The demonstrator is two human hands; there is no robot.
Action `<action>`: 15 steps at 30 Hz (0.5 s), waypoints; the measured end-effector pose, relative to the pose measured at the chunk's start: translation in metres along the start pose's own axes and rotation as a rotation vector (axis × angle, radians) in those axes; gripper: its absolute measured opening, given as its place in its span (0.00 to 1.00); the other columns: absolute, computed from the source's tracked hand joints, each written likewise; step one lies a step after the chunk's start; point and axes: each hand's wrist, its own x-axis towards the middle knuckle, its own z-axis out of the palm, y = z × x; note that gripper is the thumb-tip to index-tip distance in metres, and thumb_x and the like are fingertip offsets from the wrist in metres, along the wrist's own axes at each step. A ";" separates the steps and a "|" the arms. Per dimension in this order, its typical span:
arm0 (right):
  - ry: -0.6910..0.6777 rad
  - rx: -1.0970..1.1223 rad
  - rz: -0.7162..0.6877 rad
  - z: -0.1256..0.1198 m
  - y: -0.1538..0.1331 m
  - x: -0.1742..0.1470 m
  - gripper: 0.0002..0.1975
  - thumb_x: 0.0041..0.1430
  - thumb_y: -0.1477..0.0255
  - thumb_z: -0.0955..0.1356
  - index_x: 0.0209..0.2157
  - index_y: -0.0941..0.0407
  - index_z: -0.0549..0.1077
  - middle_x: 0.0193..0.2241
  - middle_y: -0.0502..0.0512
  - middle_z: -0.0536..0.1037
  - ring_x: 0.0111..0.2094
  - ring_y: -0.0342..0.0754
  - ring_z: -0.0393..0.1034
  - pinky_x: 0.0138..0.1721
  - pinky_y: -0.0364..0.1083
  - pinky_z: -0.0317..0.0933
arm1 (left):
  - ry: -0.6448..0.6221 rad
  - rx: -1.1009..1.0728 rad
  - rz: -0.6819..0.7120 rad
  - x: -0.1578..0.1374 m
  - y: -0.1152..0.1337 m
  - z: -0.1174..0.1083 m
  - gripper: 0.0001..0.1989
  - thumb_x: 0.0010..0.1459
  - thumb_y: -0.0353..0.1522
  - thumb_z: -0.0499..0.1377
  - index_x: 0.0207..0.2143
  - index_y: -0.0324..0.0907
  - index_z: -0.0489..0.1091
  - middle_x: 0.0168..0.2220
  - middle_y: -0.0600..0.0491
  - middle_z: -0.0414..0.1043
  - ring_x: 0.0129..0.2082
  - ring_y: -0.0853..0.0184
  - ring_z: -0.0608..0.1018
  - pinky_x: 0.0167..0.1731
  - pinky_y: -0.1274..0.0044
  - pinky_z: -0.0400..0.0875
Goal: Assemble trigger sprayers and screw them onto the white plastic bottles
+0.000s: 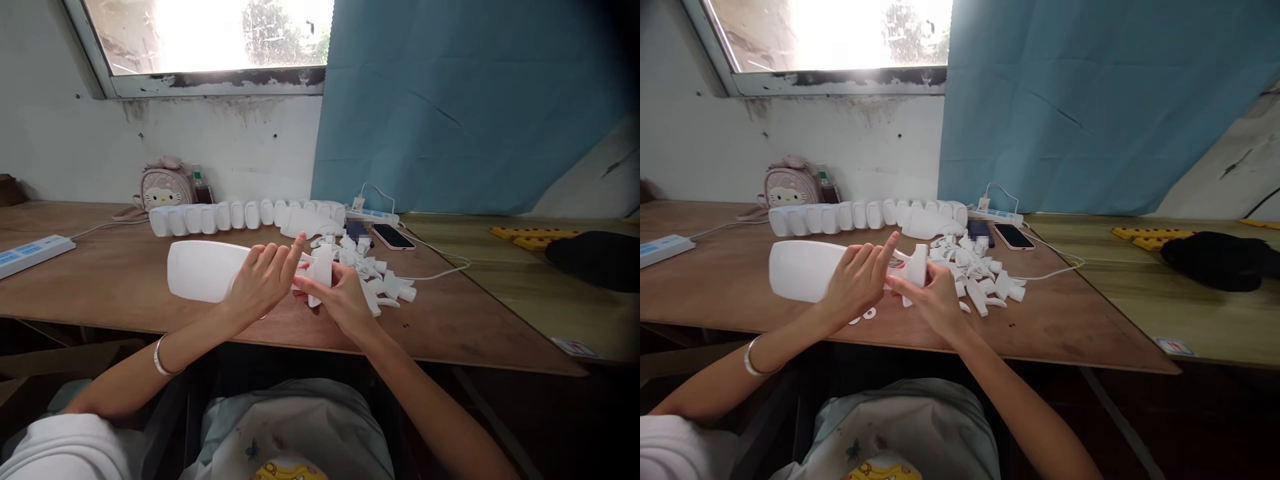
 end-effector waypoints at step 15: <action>-0.067 -0.129 -0.008 -0.004 -0.002 -0.002 0.19 0.48 0.58 0.70 0.34 0.59 0.71 0.23 0.52 0.76 0.24 0.49 0.75 0.22 0.41 0.62 | -0.113 -0.086 -0.014 -0.003 -0.001 -0.002 0.20 0.60 0.27 0.44 0.55 0.34 0.55 0.36 0.45 0.72 0.33 0.63 0.72 0.34 0.72 0.62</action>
